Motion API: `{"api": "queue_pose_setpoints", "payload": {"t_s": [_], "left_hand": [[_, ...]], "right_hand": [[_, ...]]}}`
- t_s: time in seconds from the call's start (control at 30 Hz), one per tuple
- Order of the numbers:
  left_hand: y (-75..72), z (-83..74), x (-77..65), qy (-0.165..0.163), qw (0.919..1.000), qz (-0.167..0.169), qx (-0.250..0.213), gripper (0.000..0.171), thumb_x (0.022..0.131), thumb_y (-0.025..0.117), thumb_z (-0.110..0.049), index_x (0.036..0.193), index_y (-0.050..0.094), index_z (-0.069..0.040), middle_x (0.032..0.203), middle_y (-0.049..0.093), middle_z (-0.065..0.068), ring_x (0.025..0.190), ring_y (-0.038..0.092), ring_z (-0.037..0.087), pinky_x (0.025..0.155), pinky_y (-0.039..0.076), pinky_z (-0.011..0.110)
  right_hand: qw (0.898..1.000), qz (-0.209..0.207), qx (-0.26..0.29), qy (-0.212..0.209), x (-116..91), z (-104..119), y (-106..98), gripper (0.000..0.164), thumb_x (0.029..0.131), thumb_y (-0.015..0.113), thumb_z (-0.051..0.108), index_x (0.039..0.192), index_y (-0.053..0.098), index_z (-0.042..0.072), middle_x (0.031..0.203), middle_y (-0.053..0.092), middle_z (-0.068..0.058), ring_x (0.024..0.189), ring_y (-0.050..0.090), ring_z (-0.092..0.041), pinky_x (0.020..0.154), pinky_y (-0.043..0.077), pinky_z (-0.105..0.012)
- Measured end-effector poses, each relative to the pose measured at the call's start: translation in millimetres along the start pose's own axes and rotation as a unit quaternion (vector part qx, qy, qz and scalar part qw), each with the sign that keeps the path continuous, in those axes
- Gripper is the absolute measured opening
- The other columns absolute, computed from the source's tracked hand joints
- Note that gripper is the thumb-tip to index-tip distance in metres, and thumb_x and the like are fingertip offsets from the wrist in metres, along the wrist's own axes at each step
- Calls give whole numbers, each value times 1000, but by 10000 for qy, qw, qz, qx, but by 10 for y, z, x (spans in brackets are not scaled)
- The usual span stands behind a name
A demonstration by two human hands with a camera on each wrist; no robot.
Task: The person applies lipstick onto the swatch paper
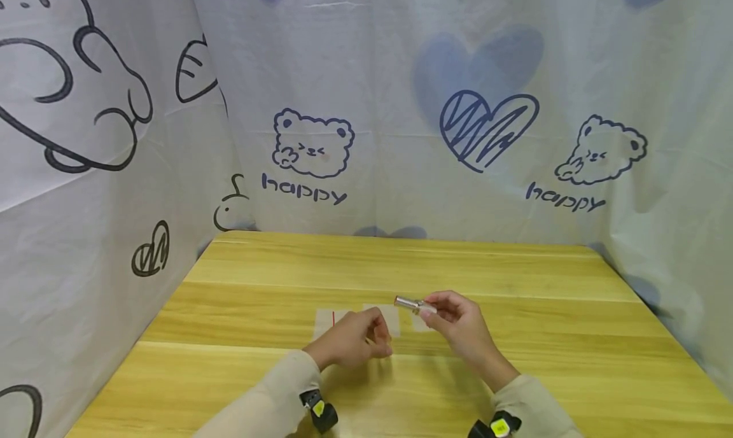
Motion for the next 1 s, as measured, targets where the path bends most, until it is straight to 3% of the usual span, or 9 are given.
{"api": "queue_pose_setpoints", "payload": {"t_s": [0.3,0.57,0.73,1.0], "left_hand": [[-153,-48,12,300,9986,-381,196,20,88,74,-24,91,56,-16,79,56,-7,73,55,8,68,47,26],[-233,-64,8,372,9939,-1032,146,26,83,79,-28,92,60,-14,78,55,-6,70,52,10,63,46,26],[-264,-125,-36,677,9863,-1502,-28,26,79,82,-24,94,65,-12,78,56,-6,67,52,9,57,47,25],[-334,-332,-91,1379,9674,-2116,-193,25,83,79,-18,104,69,-7,85,64,-6,73,57,7,64,53,26]], "right_hand": [[9949,577,-582,-592,-2,101,66,22,89,70,4,107,65,-7,96,68,-10,81,64,-15,70,54,-26],[9955,688,-596,-280,0,59,78,25,88,71,4,109,64,-8,102,66,-17,85,63,-17,73,54,-26],[9950,734,-662,-146,-17,29,91,28,87,71,2,110,63,-11,100,66,-17,85,63,-18,73,54,-27],[9966,590,-568,-115,-6,42,70,22,92,66,5,109,63,-9,96,66,-14,80,64,-18,71,54,-27]]}}
Point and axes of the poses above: each hand's wrist, its own x-axis towards the middle knuckle, its own y-axis out of the palm, z = x × y, the point moved 8 cm from there along x, towards the middle knuckle
